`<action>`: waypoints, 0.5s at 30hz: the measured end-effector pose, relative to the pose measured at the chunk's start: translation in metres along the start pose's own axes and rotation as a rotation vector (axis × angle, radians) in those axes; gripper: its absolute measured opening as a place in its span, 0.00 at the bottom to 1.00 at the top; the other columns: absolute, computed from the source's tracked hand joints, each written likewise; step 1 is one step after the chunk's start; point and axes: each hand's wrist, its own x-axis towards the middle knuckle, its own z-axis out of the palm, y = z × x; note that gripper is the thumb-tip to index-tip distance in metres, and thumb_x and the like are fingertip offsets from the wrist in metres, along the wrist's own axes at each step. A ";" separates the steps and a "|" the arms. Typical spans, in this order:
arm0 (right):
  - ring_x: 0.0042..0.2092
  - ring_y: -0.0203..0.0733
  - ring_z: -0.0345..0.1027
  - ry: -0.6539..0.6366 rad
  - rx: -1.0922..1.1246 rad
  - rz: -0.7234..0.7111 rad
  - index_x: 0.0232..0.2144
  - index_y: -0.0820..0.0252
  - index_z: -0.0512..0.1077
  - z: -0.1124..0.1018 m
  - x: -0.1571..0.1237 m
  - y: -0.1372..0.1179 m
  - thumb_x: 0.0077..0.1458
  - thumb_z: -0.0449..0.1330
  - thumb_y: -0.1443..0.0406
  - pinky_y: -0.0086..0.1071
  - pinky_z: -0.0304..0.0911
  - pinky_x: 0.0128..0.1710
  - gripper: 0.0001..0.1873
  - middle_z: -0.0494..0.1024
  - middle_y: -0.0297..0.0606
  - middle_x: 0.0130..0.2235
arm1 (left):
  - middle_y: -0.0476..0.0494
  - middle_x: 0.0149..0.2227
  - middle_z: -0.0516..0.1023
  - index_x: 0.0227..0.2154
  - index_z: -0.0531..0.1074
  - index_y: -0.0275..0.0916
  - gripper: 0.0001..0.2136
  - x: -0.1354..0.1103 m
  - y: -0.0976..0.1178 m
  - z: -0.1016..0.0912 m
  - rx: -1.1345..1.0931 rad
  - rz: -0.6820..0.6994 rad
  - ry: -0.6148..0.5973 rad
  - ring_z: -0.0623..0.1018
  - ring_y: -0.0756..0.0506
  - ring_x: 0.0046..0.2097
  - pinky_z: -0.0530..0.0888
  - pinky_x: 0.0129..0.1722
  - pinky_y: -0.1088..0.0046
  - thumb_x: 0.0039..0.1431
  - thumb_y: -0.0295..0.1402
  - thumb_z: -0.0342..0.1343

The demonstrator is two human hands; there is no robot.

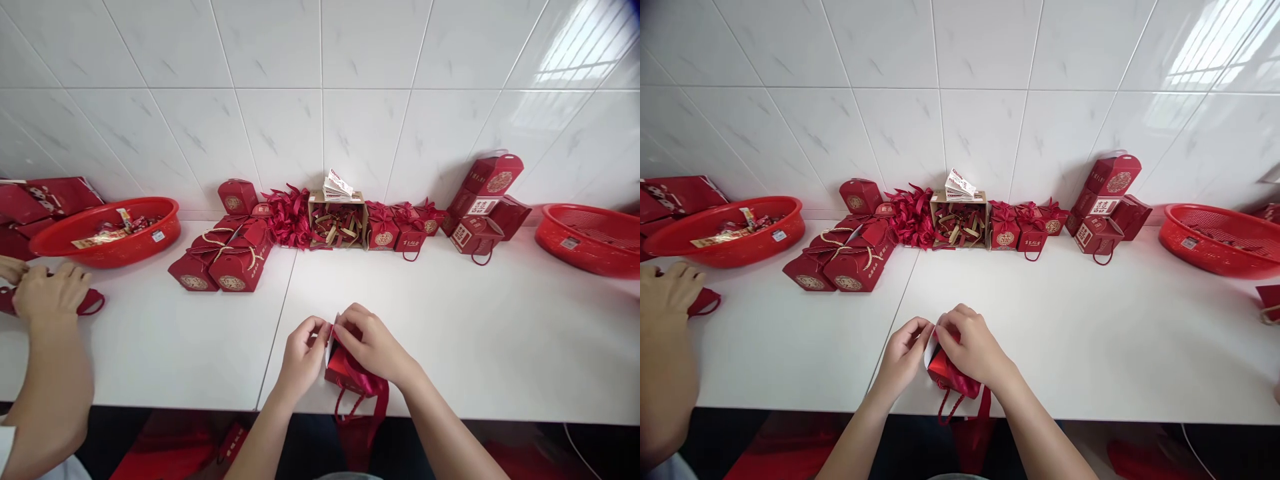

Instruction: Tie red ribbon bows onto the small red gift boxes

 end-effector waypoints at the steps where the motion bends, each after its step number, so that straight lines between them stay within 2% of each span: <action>1: 0.41 0.42 0.67 0.062 0.010 0.001 0.31 0.56 0.68 -0.003 -0.003 0.001 0.62 0.51 0.61 0.39 0.62 0.44 0.09 0.71 0.38 0.37 | 0.48 0.28 0.73 0.28 0.70 0.40 0.15 0.003 -0.005 -0.005 0.128 -0.023 0.011 0.73 0.48 0.30 0.71 0.31 0.74 0.62 0.44 0.47; 3: 0.48 0.46 0.65 0.222 0.012 0.021 0.36 0.55 0.67 -0.010 -0.012 0.006 0.63 0.51 0.58 0.42 0.60 0.50 0.09 0.71 0.41 0.44 | 0.43 0.30 0.75 0.26 0.71 0.40 0.13 0.007 -0.019 -0.020 0.424 -0.103 0.079 0.75 0.43 0.34 0.71 0.36 0.67 0.59 0.41 0.49; 5: 0.49 0.47 0.64 0.351 0.005 0.075 0.36 0.55 0.66 -0.018 -0.027 0.017 0.63 0.51 0.56 0.41 0.60 0.49 0.11 0.70 0.42 0.45 | 0.37 0.30 0.74 0.23 0.71 0.39 0.11 0.009 -0.034 -0.040 0.645 -0.206 0.177 0.75 0.34 0.38 0.70 0.39 0.56 0.55 0.38 0.51; 7: 0.44 0.45 0.66 0.388 0.015 0.136 0.34 0.55 0.66 -0.024 -0.044 0.030 0.63 0.50 0.54 0.39 0.62 0.44 0.13 0.70 0.40 0.40 | 0.31 0.31 0.73 0.23 0.71 0.37 0.10 0.012 -0.045 -0.056 0.743 -0.283 0.274 0.72 0.26 0.42 0.67 0.40 0.46 0.54 0.36 0.51; 9: 0.38 0.43 0.66 0.343 0.056 0.187 0.33 0.56 0.66 -0.023 -0.060 0.042 0.63 0.50 0.54 0.37 0.63 0.41 0.14 0.70 0.38 0.35 | 0.28 0.38 0.73 0.30 0.72 0.37 0.10 0.014 -0.049 -0.061 0.783 -0.263 0.390 0.70 0.25 0.48 0.65 0.43 0.43 0.56 0.38 0.50; 11: 0.36 0.41 0.66 0.270 0.137 0.226 0.31 0.57 0.65 -0.018 -0.070 0.050 0.63 0.50 0.53 0.35 0.63 0.39 0.16 0.71 0.37 0.33 | 0.32 0.45 0.72 0.37 0.71 0.39 0.12 0.015 -0.045 -0.053 0.640 -0.133 0.427 0.68 0.29 0.52 0.66 0.47 0.47 0.58 0.41 0.49; 12: 0.35 0.40 0.66 0.240 0.188 0.244 0.31 0.57 0.65 -0.013 -0.072 0.052 0.63 0.51 0.52 0.35 0.64 0.38 0.16 0.71 0.37 0.32 | 0.34 0.46 0.72 0.39 0.70 0.40 0.13 0.016 -0.042 -0.044 0.487 -0.056 0.379 0.69 0.33 0.52 0.67 0.48 0.52 0.60 0.43 0.49; 13: 0.35 0.40 0.67 0.217 0.238 0.262 0.30 0.57 0.65 -0.008 -0.073 0.053 0.62 0.51 0.52 0.34 0.64 0.37 0.17 0.71 0.36 0.32 | 0.37 0.46 0.72 0.40 0.69 0.41 0.14 0.016 -0.037 -0.034 0.305 0.004 0.287 0.71 0.37 0.50 0.69 0.47 0.58 0.61 0.45 0.48; 15: 0.34 0.40 0.67 0.188 0.316 0.293 0.29 0.58 0.65 0.001 -0.072 0.054 0.60 0.54 0.51 0.33 0.65 0.36 0.18 0.72 0.36 0.31 | 0.42 0.42 0.72 0.40 0.67 0.42 0.16 0.013 -0.028 -0.013 -0.011 0.042 0.052 0.74 0.43 0.42 0.72 0.39 0.68 0.61 0.48 0.48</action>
